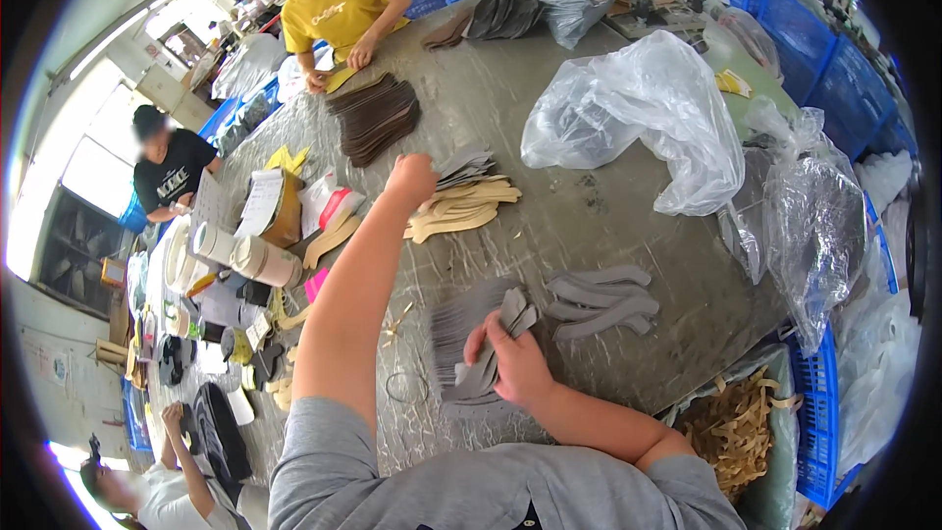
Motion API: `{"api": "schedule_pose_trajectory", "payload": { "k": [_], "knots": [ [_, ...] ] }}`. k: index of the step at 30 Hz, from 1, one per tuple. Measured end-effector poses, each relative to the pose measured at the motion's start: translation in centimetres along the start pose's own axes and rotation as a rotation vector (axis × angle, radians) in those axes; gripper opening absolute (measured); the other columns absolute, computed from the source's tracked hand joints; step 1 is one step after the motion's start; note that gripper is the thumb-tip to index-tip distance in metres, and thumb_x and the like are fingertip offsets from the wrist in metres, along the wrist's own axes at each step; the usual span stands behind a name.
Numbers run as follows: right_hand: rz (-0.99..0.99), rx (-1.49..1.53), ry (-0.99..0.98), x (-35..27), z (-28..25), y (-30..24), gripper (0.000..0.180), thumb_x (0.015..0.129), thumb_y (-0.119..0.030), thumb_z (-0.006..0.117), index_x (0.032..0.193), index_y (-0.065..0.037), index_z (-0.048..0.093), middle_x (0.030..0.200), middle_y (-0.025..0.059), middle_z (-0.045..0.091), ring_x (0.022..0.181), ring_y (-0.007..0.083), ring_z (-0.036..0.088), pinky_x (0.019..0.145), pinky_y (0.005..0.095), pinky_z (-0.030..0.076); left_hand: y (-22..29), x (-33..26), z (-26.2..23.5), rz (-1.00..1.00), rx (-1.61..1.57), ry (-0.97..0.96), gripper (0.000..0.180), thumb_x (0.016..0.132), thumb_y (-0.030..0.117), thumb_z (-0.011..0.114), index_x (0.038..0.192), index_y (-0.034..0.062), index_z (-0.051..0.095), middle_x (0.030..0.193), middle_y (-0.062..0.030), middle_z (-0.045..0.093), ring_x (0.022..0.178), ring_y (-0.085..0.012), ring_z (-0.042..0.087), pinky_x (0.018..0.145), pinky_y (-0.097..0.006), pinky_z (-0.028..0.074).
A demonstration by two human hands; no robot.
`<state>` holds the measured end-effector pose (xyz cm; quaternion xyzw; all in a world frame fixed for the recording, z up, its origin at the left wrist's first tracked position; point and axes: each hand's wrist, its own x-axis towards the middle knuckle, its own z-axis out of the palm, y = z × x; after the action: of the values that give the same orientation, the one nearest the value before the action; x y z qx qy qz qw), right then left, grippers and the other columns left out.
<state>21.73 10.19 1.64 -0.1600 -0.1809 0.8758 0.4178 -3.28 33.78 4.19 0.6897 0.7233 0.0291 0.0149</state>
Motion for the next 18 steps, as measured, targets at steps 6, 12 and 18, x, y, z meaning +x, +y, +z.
{"api": "schedule_pose_trajectory", "payload": {
  "k": [6, 12, 18],
  "knots": [
    [0.115, 0.108, -0.073, 0.2, -0.4, -0.3, 0.019, 0.102, -0.026, 0.046, 0.092, -0.010, 0.045, 0.078, 0.0043, 0.051, 0.073, 0.0190, 0.049, 0.073, 0.0377, 0.044, -1.8, 5.1, 2.9, -0.029, 0.004, -0.283, 0.054, 0.073, 0.035, 0.074, 0.116, 0.0045, 0.066, 0.112, -0.0204, 0.066, 0.114, -0.0375, 0.056, 0.100, -0.044, 0.043],
    [0.153, 0.160, -0.102, 0.2, -0.5, -0.1, 0.017, 0.103, -0.025, 0.046, 0.094, -0.010, 0.046, 0.077, 0.0018, 0.048, 0.074, 0.0172, 0.050, 0.073, 0.0347, 0.045, -2.3, 3.8, 2.3, -0.054, -0.250, -0.214, 0.044, 0.070, 0.026, 0.079, 0.102, 0.0000, 0.067, 0.098, -0.0188, 0.068, 0.094, -0.0337, 0.065, 0.083, -0.040, 0.050],
    [0.223, 0.178, -0.078, 0.1, -0.4, -0.2, 0.018, 0.102, -0.027, 0.048, 0.097, -0.011, 0.048, 0.075, 0.0009, 0.045, 0.068, 0.0158, 0.047, 0.069, 0.0367, 0.045, -2.4, 0.4, -0.3, -0.027, -0.425, 0.164, 0.035, 0.072, 0.019, 0.079, 0.095, -0.0014, 0.062, 0.082, -0.0149, 0.064, 0.078, -0.0299, 0.061, 0.073, -0.039, 0.048]
  ]
}}
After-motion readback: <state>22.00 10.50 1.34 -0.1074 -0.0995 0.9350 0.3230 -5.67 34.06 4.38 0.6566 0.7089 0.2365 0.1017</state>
